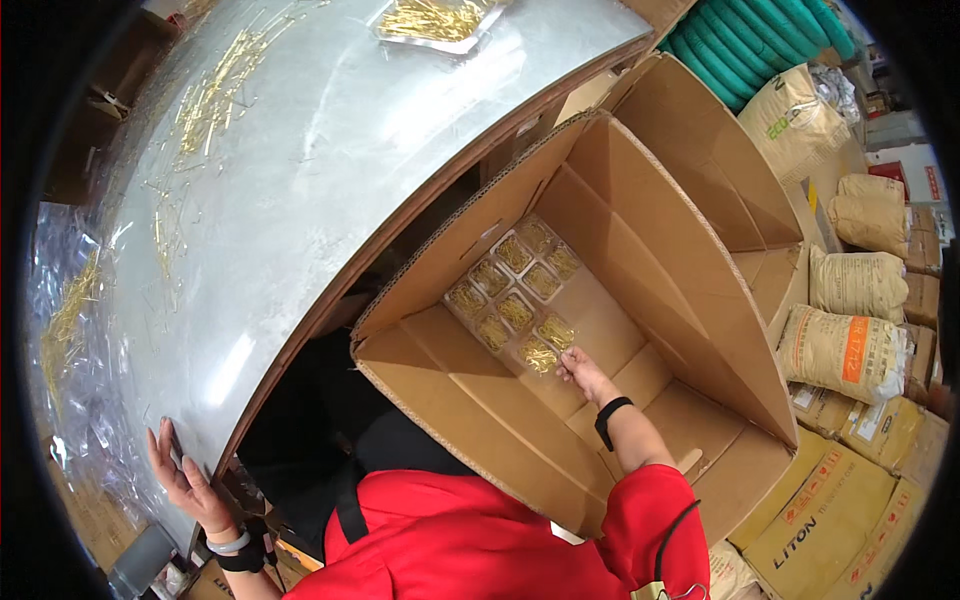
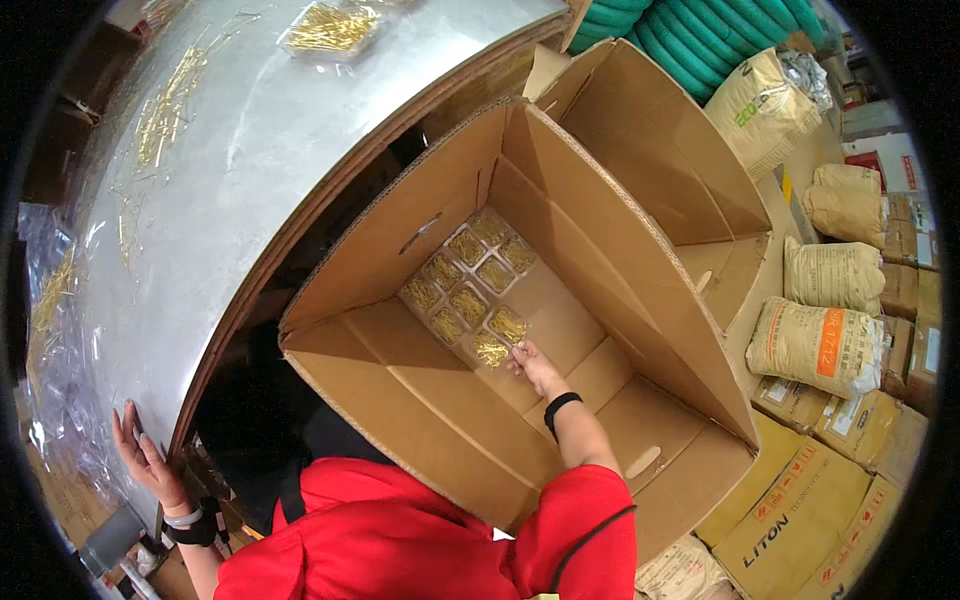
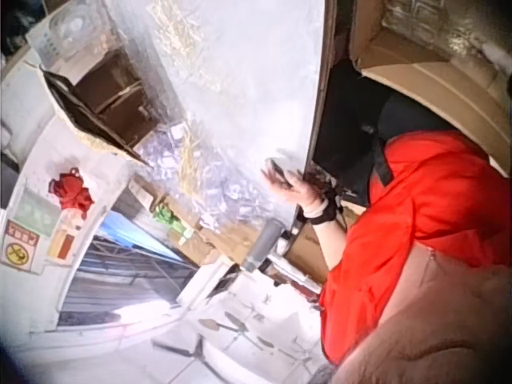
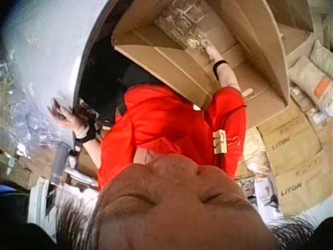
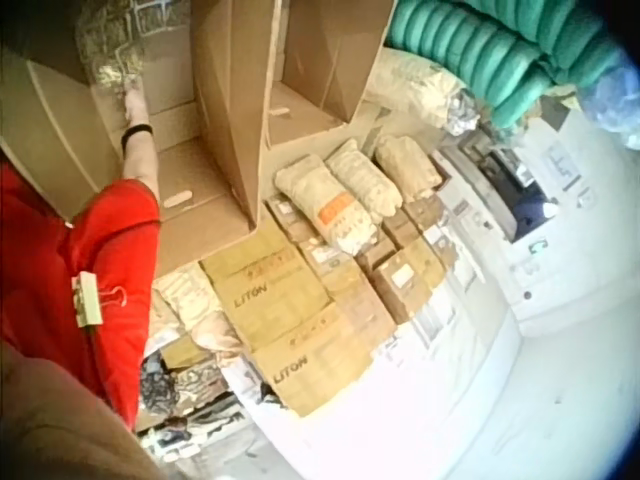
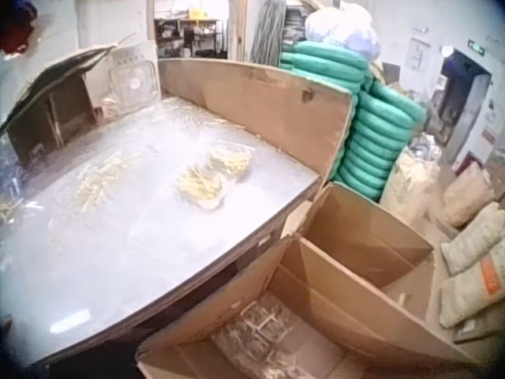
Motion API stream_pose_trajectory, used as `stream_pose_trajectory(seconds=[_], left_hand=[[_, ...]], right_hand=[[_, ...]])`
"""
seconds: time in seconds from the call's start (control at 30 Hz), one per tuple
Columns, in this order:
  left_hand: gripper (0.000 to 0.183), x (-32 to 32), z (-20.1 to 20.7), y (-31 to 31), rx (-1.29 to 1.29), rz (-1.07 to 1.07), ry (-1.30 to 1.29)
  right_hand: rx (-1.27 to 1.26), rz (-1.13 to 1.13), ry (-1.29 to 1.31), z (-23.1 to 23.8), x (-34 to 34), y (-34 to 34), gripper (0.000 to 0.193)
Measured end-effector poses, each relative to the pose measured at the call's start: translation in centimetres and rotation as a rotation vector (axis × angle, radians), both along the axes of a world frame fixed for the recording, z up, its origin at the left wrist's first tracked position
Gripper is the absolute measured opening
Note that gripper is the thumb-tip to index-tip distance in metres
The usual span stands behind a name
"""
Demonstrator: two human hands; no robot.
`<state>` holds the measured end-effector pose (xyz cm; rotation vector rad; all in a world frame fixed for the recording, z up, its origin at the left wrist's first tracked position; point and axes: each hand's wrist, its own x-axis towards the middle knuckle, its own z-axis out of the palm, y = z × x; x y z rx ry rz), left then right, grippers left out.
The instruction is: Counting and packing small gold pins into small plastic bags and placing them into a box.
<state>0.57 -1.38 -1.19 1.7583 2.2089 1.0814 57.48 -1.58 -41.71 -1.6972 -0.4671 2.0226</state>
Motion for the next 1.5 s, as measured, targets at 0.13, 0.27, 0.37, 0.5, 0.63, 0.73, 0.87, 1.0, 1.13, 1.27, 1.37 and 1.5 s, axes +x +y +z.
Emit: stream_pose_trajectory(seconds=[0.13, 0.27, 0.37, 0.5, 0.63, 0.73, 0.87, 1.0, 1.13, 1.27, 1.37, 1.5], left_hand=[[0.059, -0.6, 0.0, -0.3, -0.028, 0.021, 0.050], [0.060, -0.8, 0.3, -0.3, -0.040, 0.035, 0.104], [0.060, -0.7, 0.4, -0.2, -0.053, 0.031, 0.121], [0.060, -0.8, 0.0, -0.2, -0.048, 0.034, 0.120], [0.059, -0.9, 0.0, -0.3, -0.061, 0.035, 0.166], [0.058, -0.8, 0.1, -0.2, -0.065, 0.015, 0.199], [0.053, -0.9, -0.1, -0.2, -0.016, 0.006, 0.202], [0.054, -1.0, -0.2, -0.1, -0.032, -0.002, 0.181], [0.055, -1.3, -0.1, -0.3, -0.049, 0.012, 0.227], [0.054, -1.2, -0.2, -0.4, -0.039, 0.012, 0.219], [0.054, -1.3, -0.3, -0.4, -0.044, 0.008, 0.236], [0.053, -0.9, -0.3, 0.0, -0.044, -0.003, 0.252]], right_hand=[[-0.168, -0.088, -0.044, -3.4, -1.4, -2.0, 0.012], [-0.232, -0.082, -0.087, -5.0, -3.1, -3.0, 0.013], [-0.256, -0.140, -0.094, -5.0, -4.5, -2.9, 0.015], [-0.239, -0.231, -0.093, -5.6, -4.9, -2.9, 0.014], [-0.220, -0.201, -0.120, -5.6, -4.9, -2.9, 0.015], [-0.212, -0.110, -0.157, -5.8, -4.5, -2.6, 0.014], [-0.244, -0.144, -0.125, -5.4, -5.3, -1.7, 0.011], [-0.195, -0.208, -0.164, -5.7, -5.2, -1.2, 0.012], [-0.171, -0.217, -0.172, -5.7, -5.4, -0.8, 0.012], [-0.182, -0.236, -0.154, -6.0, -5.2, -0.8, 0.012], [-0.240, -0.251, -0.095, -6.1, -5.3, -1.3, 0.011], [-0.249, -0.235, -0.111, -5.9, -5.2, -1.6, 0.017]])
